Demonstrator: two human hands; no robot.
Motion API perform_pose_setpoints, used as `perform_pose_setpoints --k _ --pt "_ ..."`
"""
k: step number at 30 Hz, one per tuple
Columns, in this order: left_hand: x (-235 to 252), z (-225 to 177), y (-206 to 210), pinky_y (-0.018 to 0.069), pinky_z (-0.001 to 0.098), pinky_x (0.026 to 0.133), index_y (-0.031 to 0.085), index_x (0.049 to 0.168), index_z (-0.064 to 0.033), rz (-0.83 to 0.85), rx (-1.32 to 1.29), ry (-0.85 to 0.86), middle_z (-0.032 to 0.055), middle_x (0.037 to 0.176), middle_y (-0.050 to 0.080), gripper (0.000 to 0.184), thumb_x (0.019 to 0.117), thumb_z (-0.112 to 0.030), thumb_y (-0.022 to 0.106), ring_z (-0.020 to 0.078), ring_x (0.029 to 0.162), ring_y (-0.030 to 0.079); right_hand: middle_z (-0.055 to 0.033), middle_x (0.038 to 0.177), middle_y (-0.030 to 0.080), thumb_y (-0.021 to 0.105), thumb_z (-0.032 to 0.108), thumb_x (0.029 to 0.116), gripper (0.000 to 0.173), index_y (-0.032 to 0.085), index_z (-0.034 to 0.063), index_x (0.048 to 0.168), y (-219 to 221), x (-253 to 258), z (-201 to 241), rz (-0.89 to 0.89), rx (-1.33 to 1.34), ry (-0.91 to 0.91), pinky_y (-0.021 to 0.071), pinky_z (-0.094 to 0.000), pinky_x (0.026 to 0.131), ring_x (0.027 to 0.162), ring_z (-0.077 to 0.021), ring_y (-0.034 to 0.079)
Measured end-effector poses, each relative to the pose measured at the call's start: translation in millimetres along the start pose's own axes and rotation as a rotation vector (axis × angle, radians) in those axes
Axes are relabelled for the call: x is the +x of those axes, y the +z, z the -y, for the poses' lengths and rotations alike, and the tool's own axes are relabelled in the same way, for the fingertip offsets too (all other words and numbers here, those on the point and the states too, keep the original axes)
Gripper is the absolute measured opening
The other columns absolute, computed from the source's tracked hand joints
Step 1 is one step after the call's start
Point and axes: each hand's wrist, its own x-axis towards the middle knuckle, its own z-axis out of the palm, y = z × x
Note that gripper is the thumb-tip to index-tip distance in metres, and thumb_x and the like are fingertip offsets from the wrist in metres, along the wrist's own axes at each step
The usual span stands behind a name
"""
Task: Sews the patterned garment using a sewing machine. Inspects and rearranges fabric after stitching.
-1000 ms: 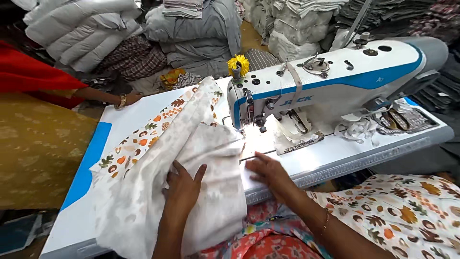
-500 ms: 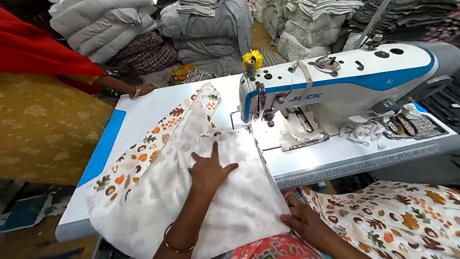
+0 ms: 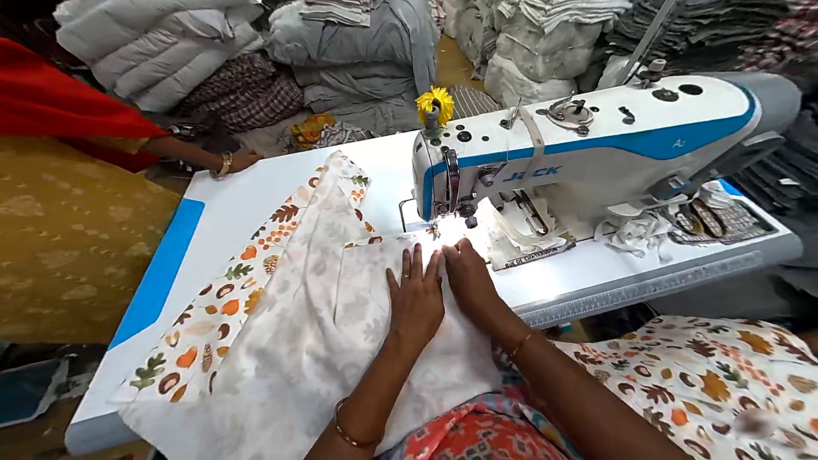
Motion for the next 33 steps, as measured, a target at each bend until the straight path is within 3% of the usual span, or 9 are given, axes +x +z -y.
perform_pose_setpoints --k 3,5,8,10,14,17,20,24,33 --pt "1.0 8.4 3.3 0.0245 0.0811 0.107 0.056 0.149 -0.0216 -0.026 0.023 0.072 0.019 0.16 0.042 0.046 0.1037 -0.025 0.045 0.0448 0.148 0.037 -0.0238 0.099 0.064 0.067 -0.001 0.0937 0.015 0.071 -0.0086 0.105 12.7 -10.2 -5.9 -0.085 -0.01 -0.057 0.0603 -0.0432 0.073 0.084 -0.0342 0.069" --pt "4.2 15.7 8.9 0.0344 0.0728 0.109 0.06 0.144 -0.0113 -0.051 -0.011 0.174 0.0156 0.155 0.05 0.047 0.1005 -0.021 0.047 0.0393 0.145 0.044 -0.0231 0.096 0.065 0.069 0.001 0.0916 0.012 0.071 -0.0088 0.098 16.3 -15.3 -7.1 -0.122 0.008 -0.084 0.0611 -0.0424 0.071 0.08 -0.0329 0.07" --pt "-7.7 -0.2 5.8 0.0301 0.0781 0.107 0.055 0.148 -0.0066 -0.01 0.002 0.127 0.0161 0.159 0.045 0.05 0.0994 -0.016 0.05 0.0419 0.147 0.04 -0.0215 0.093 0.067 0.069 0.003 0.092 0.012 0.073 -0.0081 0.095 18.3 -21.4 -10.4 -0.165 0.025 -0.113 0.0615 -0.0411 0.069 0.077 -0.0315 0.071" --pt "-10.2 1.4 4.9 0.0267 0.0818 0.105 0.054 0.149 -0.0086 -0.009 0.008 0.137 0.0208 0.159 0.042 0.051 0.1001 -0.021 0.047 0.0455 0.148 0.038 -0.0214 0.093 0.068 0.07 0.002 0.0912 0.011 0.073 -0.008 0.095 19.2 -22.2 -10.9 -0.189 0.025 -0.105 0.0616 -0.0407 0.068 0.076 -0.0311 0.071" --pt "1.9 37.4 -10.0 0.0329 0.0678 0.115 0.064 0.138 -0.0057 0.031 -0.107 0.42 0.0177 0.151 0.054 0.056 0.0973 -0.043 0.056 0.0371 0.147 0.042 -0.0213 0.092 0.067 0.069 0.0 0.0904 0.01 0.073 -0.0078 0.094 18.0 -22.2 -10.6 -0.174 0.054 -0.115 0.0614 -0.0413 0.068 0.075 -0.0312 0.071" --pt "-2.3 28.9 -32.8 0.0486 0.0595 0.106 0.075 0.112 0.002 0.097 -0.111 0.616 0.0167 0.124 0.072 0.027 0.0936 -0.013 0.063 0.0348 0.125 0.065 -0.0206 0.091 0.068 0.069 0.002 0.0908 0.011 0.073 -0.007 0.094 16.5 -27.2 -12.8 -0.151 0.051 -0.15 0.0616 -0.0406 0.068 0.076 -0.0306 0.071" --pt "-13.7 -2.9 -53.4 0.0602 0.0491 0.082 0.074 0.094 0.0052 0.252 -0.076 0.508 0.0194 0.105 0.073 0.014 0.088 0.007 0.062 0.0362 0.098 0.073 -0.0202 0.091 0.068 0.068 0.002 0.0909 0.012 0.074 -0.0076 0.094 19.4 -29.8 -11.6 -0.198 0.037 -0.134 0.0614 -0.0392 0.066 0.074 -0.0297 0.071" --pt "-12.1 -43.9 -74.0 0.0578 0.0457 0.088 0.068 0.116 0.0081 0.599 -0.038 0.036 0.0218 0.134 0.062 0.026 0.1019 -0.003 0.049 0.0356 0.102 0.071 -0.0204 0.09 0.068 0.068 0.001 0.0898 0.011 0.074 -0.008 0.093 20.9 -28.6 -11.9 -0.223 0.027 -0.128 0.0614 -0.0389 0.066 0.074 -0.0299 0.071" --pt "-7.9 -41.2 -47.8 0.0576 0.0437 0.085 0.053 0.145 -0.0027 0.403 0.021 -0.171 0.0152 0.158 0.044 0.042 0.1059 -0.016 0.046 0.0338 0.107 0.069 -0.0197 0.089 0.067 0.07 0.001 0.0891 0.009 0.074 -0.0067 0.091 22.4 -26.4 -11.7 -0.237 0.023 -0.119 0.0613 -0.0375 0.065 0.073 -0.0285 0.071"
